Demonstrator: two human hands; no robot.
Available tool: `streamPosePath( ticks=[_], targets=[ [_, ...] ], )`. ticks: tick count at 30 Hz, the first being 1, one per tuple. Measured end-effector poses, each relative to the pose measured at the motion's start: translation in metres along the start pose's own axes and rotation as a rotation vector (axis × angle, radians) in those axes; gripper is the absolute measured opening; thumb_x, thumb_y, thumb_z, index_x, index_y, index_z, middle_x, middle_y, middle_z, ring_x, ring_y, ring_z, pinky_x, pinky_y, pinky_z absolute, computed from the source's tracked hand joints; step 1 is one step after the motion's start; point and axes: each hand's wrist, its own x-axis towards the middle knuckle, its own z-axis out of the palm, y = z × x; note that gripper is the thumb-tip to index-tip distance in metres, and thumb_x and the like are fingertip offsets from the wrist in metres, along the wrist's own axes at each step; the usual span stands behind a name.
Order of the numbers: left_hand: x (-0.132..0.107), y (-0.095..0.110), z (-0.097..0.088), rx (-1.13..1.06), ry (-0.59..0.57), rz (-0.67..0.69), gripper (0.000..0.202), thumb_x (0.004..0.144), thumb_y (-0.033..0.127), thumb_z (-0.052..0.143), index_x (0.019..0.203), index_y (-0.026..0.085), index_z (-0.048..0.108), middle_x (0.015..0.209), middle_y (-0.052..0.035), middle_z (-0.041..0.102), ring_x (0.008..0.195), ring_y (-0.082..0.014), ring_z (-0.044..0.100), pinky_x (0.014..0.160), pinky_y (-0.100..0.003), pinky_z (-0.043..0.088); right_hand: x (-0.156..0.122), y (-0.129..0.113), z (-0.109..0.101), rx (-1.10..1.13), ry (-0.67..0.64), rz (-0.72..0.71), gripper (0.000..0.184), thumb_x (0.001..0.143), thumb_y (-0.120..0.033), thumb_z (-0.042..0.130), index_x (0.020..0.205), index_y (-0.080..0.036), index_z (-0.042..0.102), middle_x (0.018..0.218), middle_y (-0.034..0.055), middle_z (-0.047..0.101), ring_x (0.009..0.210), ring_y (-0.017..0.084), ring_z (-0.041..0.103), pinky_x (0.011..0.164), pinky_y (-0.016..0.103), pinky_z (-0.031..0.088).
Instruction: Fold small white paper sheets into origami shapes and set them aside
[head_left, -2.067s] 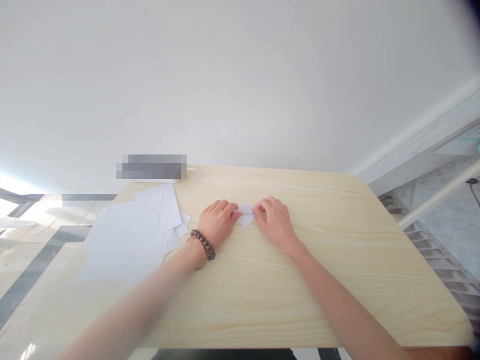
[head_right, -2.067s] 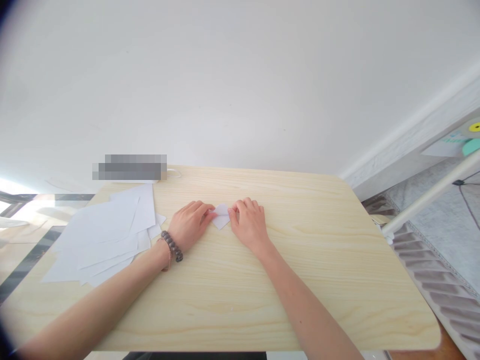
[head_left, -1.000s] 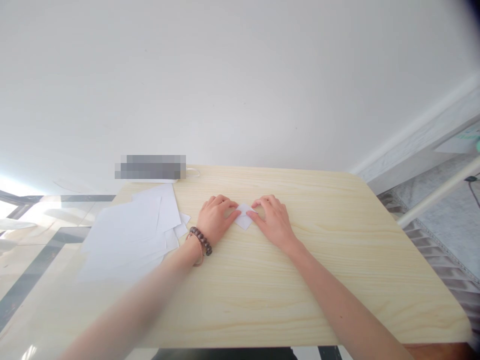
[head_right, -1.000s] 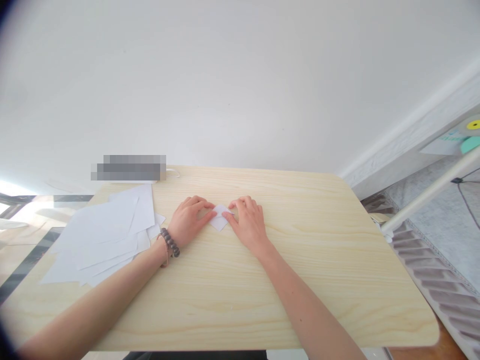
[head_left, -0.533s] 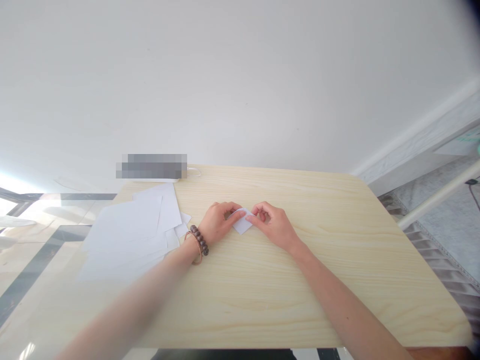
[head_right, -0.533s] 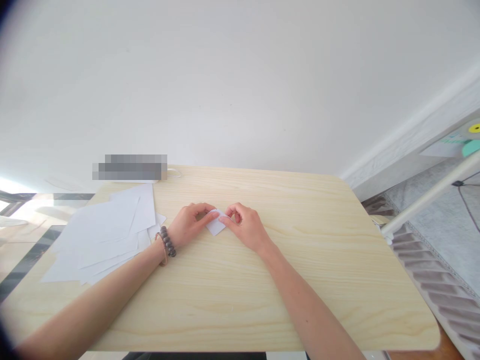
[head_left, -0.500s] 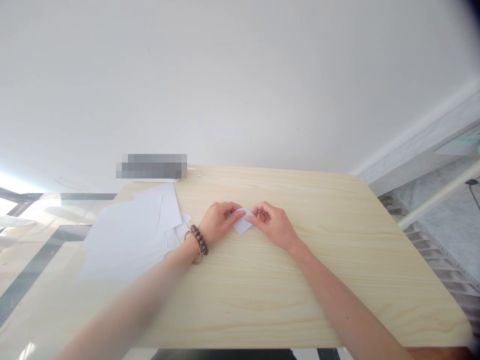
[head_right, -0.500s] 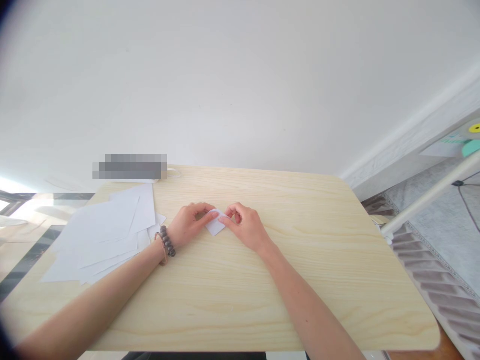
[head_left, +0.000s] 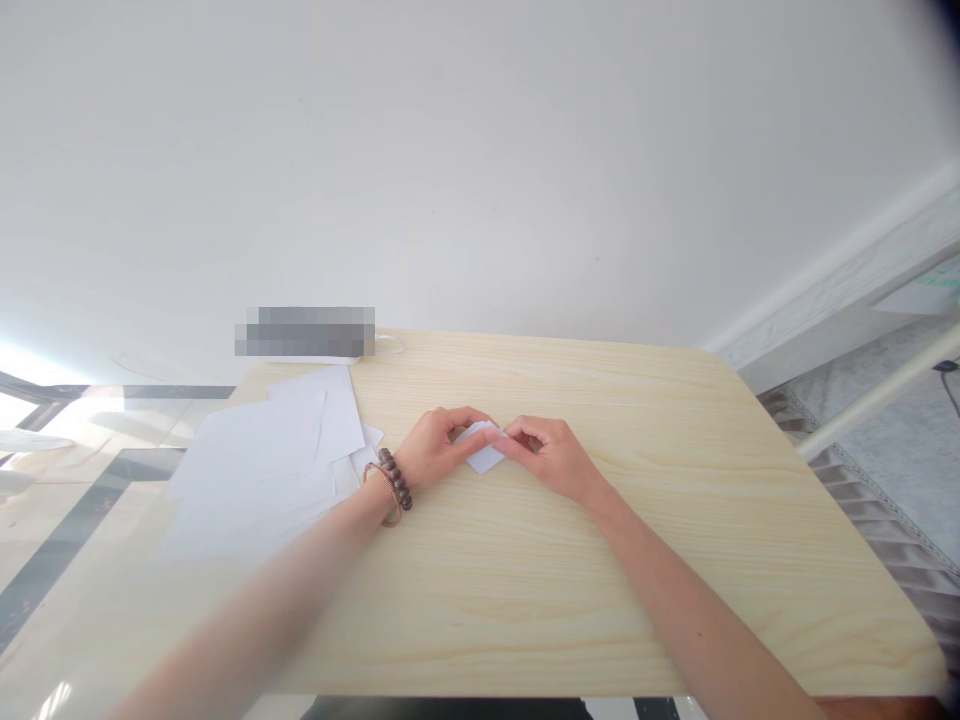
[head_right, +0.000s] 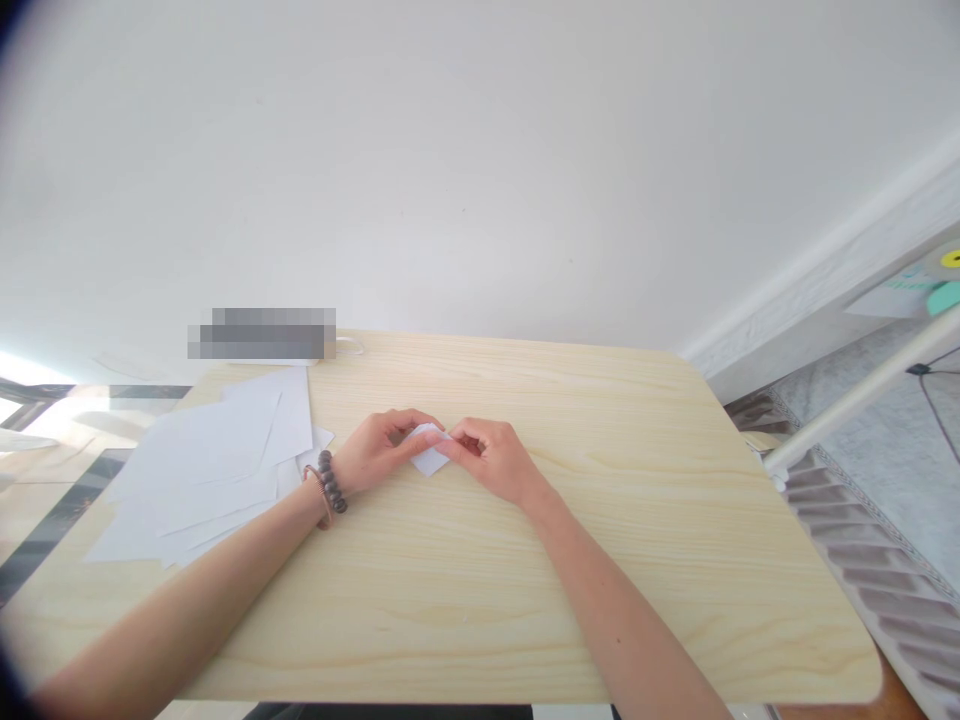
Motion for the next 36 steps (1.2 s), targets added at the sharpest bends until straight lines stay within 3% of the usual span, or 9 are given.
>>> streamPosePath(
  ticks=[7,17,23,28,31,36],
  targets=[
    [-0.0012,-0.0022,-0.0012,-0.116,-0.011,-0.021,0.033,0.079,0.041,0.048,0.079,0.014,0.068,0.079,-0.0022,0.066,0.071,-0.0145,0.056,0.061,-0.022,0.042,0.0013,-0.0051,-0.0015,-0.011,-0.102,-0.075,0.026,0.082,-0.034,0.045,0.066,-0.017,0.055,0.059,-0.0016,0.047,0.053,0.008,0.037,0.049,0.022,0.029],
    [-0.0007,-0.0034,-0.0023,-0.175,-0.002,-0.075,0.032,0.078,0.042,0.051,0.084,0.014,0.067,0.083,-0.0034,0.067,0.074,-0.0159,0.058,0.063,-0.023,0.043,0.0003,-0.004,0.001,-0.15,-0.089,-0.107,0.029,0.083,-0.034,0.042,0.061,-0.017,0.051,0.054,-0.0035,0.043,0.05,0.008,0.035,0.051,0.022,0.029],
    [-0.0009,-0.0006,-0.0038,-0.202,-0.022,-0.057,0.032,0.078,0.04,0.051,0.08,0.013,0.067,0.079,-0.0041,0.066,0.07,-0.0148,0.057,0.061,-0.023,0.043,0.0008,-0.008,0.0006,-0.087,-0.125,-0.099,0.03,0.084,-0.033,0.039,0.065,-0.017,0.055,0.058,-0.0011,0.05,0.053,0.009,0.04,0.051,0.022,0.03],
    [0.001,-0.0012,-0.0027,-0.235,0.006,-0.086,0.033,0.076,0.042,0.053,0.085,0.013,0.066,0.084,-0.0053,0.067,0.076,-0.0166,0.059,0.067,-0.025,0.046,0.0007,-0.0077,0.0004,-0.034,-0.073,-0.057,0.03,0.084,-0.035,0.04,0.064,-0.016,0.054,0.059,-0.0007,0.052,0.053,0.009,0.041,0.05,0.021,0.032],
    [0.0016,-0.001,-0.0034,-0.273,-0.036,-0.076,0.034,0.073,0.041,0.058,0.092,0.014,0.064,0.094,-0.0061,0.066,0.084,-0.0184,0.059,0.073,-0.027,0.046,0.0005,-0.0041,0.0004,-0.031,-0.007,-0.035,0.03,0.083,-0.036,0.041,0.063,-0.016,0.051,0.057,-0.0015,0.05,0.049,0.008,0.039,0.048,0.021,0.03],
    [0.0011,-0.0044,-0.0068,-0.243,-0.078,-0.135,0.032,0.072,0.042,0.059,0.084,0.014,0.067,0.084,-0.0048,0.067,0.077,-0.0188,0.06,0.066,-0.026,0.047,0.0002,-0.0029,0.001,-0.053,0.012,-0.056,0.031,0.083,-0.035,0.042,0.06,-0.016,0.049,0.054,-0.0025,0.044,0.049,0.008,0.036,0.047,0.022,0.027]
  ],
)
